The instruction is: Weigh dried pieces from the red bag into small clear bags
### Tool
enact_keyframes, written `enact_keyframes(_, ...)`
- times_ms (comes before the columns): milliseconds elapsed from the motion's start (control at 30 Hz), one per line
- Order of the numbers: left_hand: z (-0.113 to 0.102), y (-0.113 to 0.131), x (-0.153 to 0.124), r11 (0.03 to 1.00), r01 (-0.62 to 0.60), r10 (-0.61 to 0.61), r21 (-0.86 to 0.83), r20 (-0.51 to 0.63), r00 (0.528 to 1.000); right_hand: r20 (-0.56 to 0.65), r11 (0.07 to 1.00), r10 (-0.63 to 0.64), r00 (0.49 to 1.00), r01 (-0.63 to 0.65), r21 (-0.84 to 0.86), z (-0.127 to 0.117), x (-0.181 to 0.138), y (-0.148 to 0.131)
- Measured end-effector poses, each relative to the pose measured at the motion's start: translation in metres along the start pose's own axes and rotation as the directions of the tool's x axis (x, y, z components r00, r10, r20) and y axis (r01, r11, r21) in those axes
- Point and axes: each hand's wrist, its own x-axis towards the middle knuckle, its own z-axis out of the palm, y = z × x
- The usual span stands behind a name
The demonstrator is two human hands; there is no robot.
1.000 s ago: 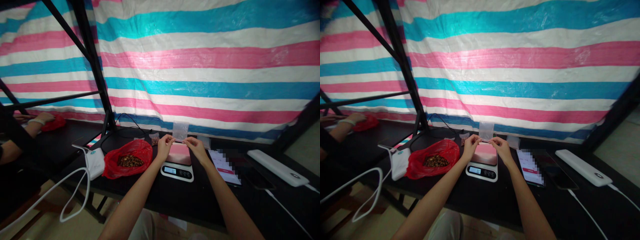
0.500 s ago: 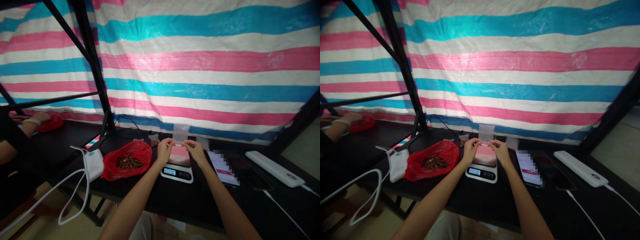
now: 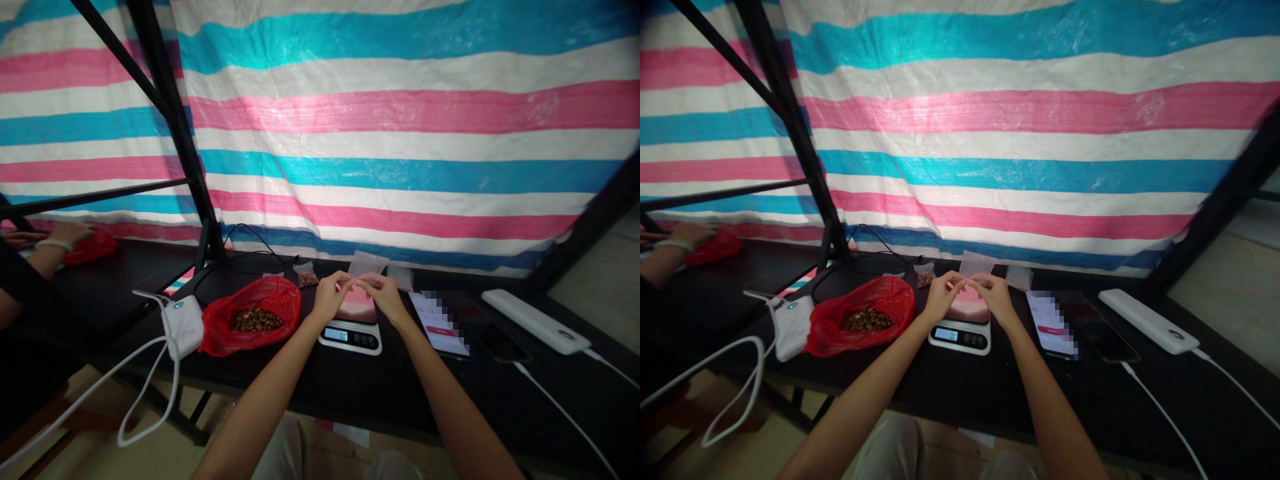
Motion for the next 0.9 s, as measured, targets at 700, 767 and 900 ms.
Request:
enact_keyframes(700, -0.0076, -0.0002, 0.0033, 0.998, 0.005, -0.011, 0.069, 0.089, 0.996, -0.04, 0.985, -0.013, 0.999, 0.005, -0.175, 0.0007, -0.0017, 0.0049)
enact_keyframes(767, -0.0072, -0.0011, 0.0029, 0.997, 0.014, -0.02, 0.077, 0.072, 0.997, -0.038, 0.986, -0.007, 0.999, 0.001, -0.165, 0.001, -0.0019, 0.0049)
enact_keyframes(900, -0.0076, -0.0032, 0.0034, 0.999, 0.043, -0.043, 0.004, 0.111, 0.993, 0.015, 0.994, -0.026, 1.0, 0.027, -0.108, 0.0027, -0.0028, 0.002)
